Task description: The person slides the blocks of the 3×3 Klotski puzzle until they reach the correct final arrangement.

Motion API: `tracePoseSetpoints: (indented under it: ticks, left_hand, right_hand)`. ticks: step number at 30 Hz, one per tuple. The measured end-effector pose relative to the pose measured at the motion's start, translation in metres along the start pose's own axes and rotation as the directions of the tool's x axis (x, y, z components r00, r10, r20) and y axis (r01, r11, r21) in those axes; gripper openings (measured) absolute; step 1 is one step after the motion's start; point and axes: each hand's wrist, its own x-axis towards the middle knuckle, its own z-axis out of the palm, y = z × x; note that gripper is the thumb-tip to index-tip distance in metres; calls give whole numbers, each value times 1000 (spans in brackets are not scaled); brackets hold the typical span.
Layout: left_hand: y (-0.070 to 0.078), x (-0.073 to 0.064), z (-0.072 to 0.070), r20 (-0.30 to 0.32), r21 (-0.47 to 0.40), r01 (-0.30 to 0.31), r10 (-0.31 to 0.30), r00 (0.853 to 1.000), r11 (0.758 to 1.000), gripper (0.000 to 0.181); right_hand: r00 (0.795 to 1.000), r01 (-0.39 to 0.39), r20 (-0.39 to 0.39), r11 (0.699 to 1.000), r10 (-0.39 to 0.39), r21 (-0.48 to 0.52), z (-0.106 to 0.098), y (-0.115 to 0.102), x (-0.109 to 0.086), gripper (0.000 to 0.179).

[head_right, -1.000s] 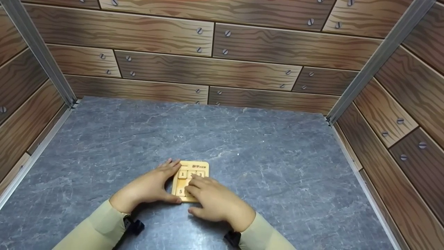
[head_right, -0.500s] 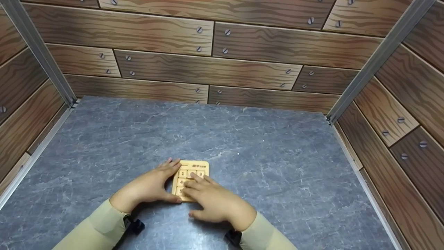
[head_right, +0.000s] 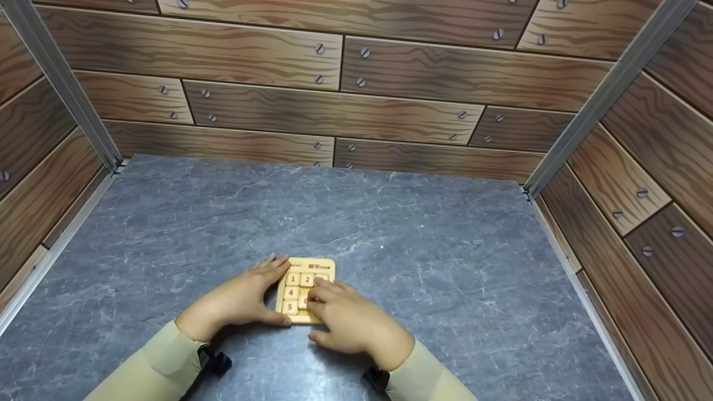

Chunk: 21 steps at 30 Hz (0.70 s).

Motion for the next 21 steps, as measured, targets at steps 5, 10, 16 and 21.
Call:
tracePoseSetpoints:
  ticks: [5,10,16,21]
  left_hand:
    - [1,0,-1,1,2,-1,1,1000,1000,129]
    - [1,0,-1,2,4,0,0,1000,1000,128]
    - [1,-1,0,-1,-7,-8,8,1000,1000,128]
    - [0,-1,0,4,-10,0,1,1000,1000,128]
  right_hand:
    - [1000,-24,-19,1000,23,-9,4,4,2,71]
    - [999,-40,-13,999,40,-13,2,4,0,75]
    - [998,-52,-35,998,51,-41,-7,1,-8,59]
    - [998,-53,-31,997,51,-61,-11,-3,-11,55]
